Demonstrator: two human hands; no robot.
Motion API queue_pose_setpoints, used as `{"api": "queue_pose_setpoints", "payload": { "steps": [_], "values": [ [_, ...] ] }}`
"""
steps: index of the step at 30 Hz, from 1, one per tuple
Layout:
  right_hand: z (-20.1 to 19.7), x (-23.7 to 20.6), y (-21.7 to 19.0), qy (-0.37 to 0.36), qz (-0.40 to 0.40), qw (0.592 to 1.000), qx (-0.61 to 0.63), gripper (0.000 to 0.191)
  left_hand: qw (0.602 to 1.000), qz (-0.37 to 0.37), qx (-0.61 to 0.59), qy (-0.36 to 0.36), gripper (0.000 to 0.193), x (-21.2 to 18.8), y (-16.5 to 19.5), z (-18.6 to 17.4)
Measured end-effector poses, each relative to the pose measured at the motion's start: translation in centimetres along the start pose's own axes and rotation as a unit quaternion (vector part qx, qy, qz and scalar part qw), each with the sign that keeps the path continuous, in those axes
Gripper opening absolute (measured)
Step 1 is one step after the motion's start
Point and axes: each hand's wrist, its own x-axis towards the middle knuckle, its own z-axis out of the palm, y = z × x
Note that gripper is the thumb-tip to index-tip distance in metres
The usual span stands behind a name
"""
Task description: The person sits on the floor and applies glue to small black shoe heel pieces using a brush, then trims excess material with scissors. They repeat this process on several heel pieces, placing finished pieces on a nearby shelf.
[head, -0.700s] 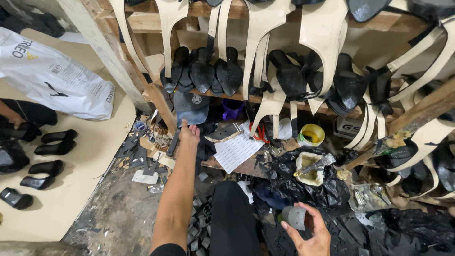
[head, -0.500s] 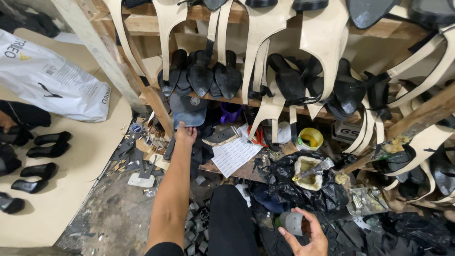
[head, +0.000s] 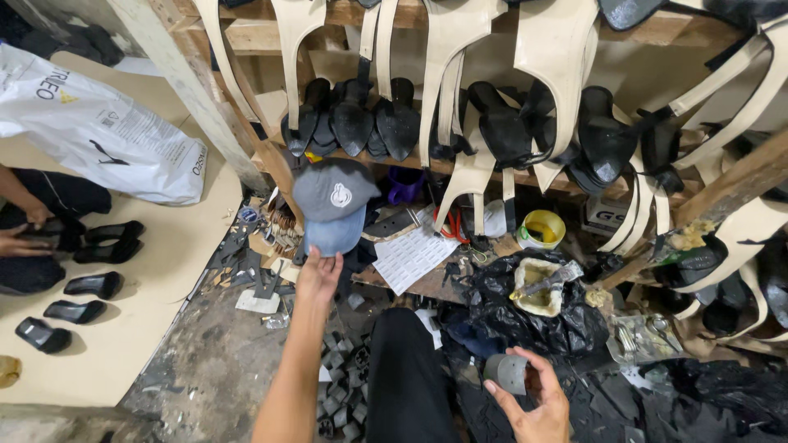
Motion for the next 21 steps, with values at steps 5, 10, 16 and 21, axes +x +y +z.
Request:
{"api": "queue_pose_setpoints", "payload": {
  "steps": [5,10,16,21],
  "values": [
    [-0.4,-2.6,-2.4,0.01,-0.032,0.999,0.005,0.063,0.999,0.042,-0.013,-0.029,0.039,-8.8,0.1,-7.9],
    [-0.3,-3.0,-4.0,-0.008,-0.026,0.999,0.028,0.061,0.994,0.056,0.07,0.063,0.046,-18.3,-1.3,-16.6],
    [1.0,-2.9,-3.6,-0.017,-0.007,0.996,0.082,0.061,0.985,0.003,0.068,0.156,0.039,-24.2,-4.6,-22.8],
    [0.2,-0.8,1.2,-0.016,-0.011,0.998,0.067,0.066,0.981,-0.114,0.037,0.15,0.038,-19.2,-10.9,-19.0]
  ]
}}
